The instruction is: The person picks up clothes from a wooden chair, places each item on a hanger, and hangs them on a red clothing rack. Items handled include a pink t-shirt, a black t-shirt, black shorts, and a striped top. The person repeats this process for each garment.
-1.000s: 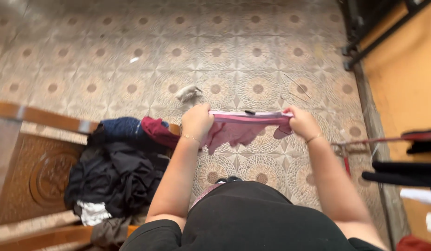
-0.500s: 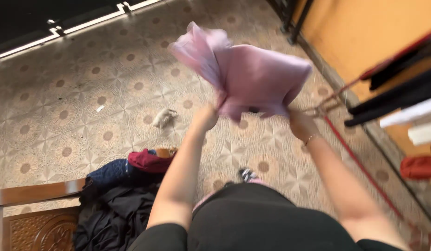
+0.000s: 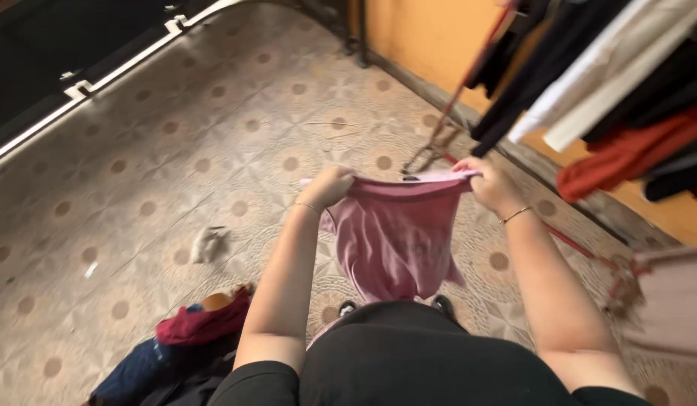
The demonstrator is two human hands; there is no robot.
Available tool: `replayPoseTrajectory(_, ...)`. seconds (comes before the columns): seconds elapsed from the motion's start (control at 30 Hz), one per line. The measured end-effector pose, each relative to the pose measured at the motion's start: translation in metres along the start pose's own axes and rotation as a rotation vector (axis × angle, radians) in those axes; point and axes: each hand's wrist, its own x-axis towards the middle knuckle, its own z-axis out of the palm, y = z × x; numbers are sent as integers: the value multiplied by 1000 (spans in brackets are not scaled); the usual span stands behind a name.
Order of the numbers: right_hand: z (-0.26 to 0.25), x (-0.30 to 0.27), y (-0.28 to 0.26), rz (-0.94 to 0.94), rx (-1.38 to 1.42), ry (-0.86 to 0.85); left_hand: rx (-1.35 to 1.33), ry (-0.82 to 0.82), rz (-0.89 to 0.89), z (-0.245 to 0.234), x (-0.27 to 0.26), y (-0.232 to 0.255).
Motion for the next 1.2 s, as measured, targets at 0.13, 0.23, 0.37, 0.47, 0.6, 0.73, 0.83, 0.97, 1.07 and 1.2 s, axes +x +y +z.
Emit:
replayPoseTrajectory(0.13,-60,0,58,15,-35,107,-398,80,16,30,-3,85)
replayPoseTrajectory(0.23,-96,-12,110,-122,-107,162,-891,-33,-5,75,26,100)
replayPoseTrajectory(0.37,-143,-51,97,129,355,-7,-1469,-194,27,115,67,140)
replayPoseTrajectory(0.47,-150,-53,174,231,790,20,-1661,-305,37,118,51,206)
replayPoseTrajectory(0.6,-164,-46,215,281,1050,107,-1469,-85,-39,129,34,272)
replayPoseTrajectory(0.73,-179,-46,183,315,621,424,-810,190,-137,174,112,268)
replayPoseTrajectory(0.83,-196,-60,151,61,231,501,-831,373,173,159,100,312)
replayPoseTrajectory(0.97,-205,-72,140,-718,23,1002,-494,889,1166,143,79,353)
replayPoseTrajectory(1.07,-190,-82,220,-275,-94,669,165,617,928,165,132,287)
replayPoseTrajectory(1.2,-182,-97,170,608,301,-56,586,55,327,181,172,214)
